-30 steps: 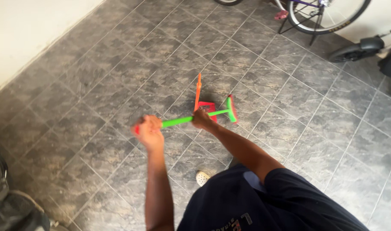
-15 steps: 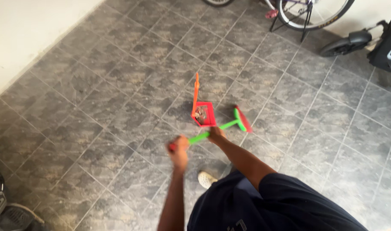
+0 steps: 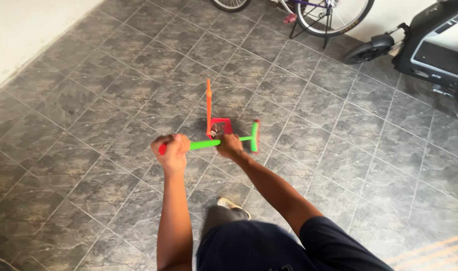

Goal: The person sweeps a tiled floor using a green broom and a red dustpan. They gather debris into the dustpan, move around a parked motorcycle and bicycle, and continue sweeping different sections of the floor.

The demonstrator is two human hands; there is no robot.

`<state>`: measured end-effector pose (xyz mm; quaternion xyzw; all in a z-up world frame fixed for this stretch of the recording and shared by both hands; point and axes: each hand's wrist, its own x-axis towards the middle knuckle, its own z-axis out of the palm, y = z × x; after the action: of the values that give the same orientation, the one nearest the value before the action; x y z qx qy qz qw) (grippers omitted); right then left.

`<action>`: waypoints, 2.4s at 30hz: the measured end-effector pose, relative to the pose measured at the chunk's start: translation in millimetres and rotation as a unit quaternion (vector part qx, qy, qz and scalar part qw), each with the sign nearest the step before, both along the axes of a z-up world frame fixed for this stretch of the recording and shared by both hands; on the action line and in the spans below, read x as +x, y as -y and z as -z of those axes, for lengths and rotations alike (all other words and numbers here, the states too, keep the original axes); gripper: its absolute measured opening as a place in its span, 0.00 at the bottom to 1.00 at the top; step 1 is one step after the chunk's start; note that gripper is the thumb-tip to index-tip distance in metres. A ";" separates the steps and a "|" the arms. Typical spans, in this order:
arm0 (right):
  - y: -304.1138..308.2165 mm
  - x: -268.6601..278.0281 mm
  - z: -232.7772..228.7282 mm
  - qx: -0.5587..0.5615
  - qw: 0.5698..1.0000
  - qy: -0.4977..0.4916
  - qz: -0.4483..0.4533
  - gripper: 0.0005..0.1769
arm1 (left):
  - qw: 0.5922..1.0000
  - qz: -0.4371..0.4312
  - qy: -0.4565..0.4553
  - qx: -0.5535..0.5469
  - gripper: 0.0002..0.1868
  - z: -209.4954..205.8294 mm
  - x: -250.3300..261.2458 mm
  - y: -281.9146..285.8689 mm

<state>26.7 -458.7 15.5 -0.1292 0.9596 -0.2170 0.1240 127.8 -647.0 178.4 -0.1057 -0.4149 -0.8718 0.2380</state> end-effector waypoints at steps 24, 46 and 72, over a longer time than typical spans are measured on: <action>108.5 209.6 71.5 0.156 0.986 0.017 0.059 0.11 | 0.954 0.076 0.287 -0.040 0.16 112.5 149.0 160.6; 274.8 241.6 110.3 0.004 0.994 0.105 -0.034 0.10 | 0.964 -0.084 0.250 0.015 0.27 117.8 189.8 291.5; 338.5 284.8 9.0 -0.113 0.945 0.191 -0.241 0.40 | 0.980 -0.198 0.015 -0.008 0.23 -20.8 277.1 304.9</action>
<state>311.4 -797.2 6.5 -0.3253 0.8275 -0.3080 0.3385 404.9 -952.0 199.3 -0.0099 -0.4379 -0.8056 0.3991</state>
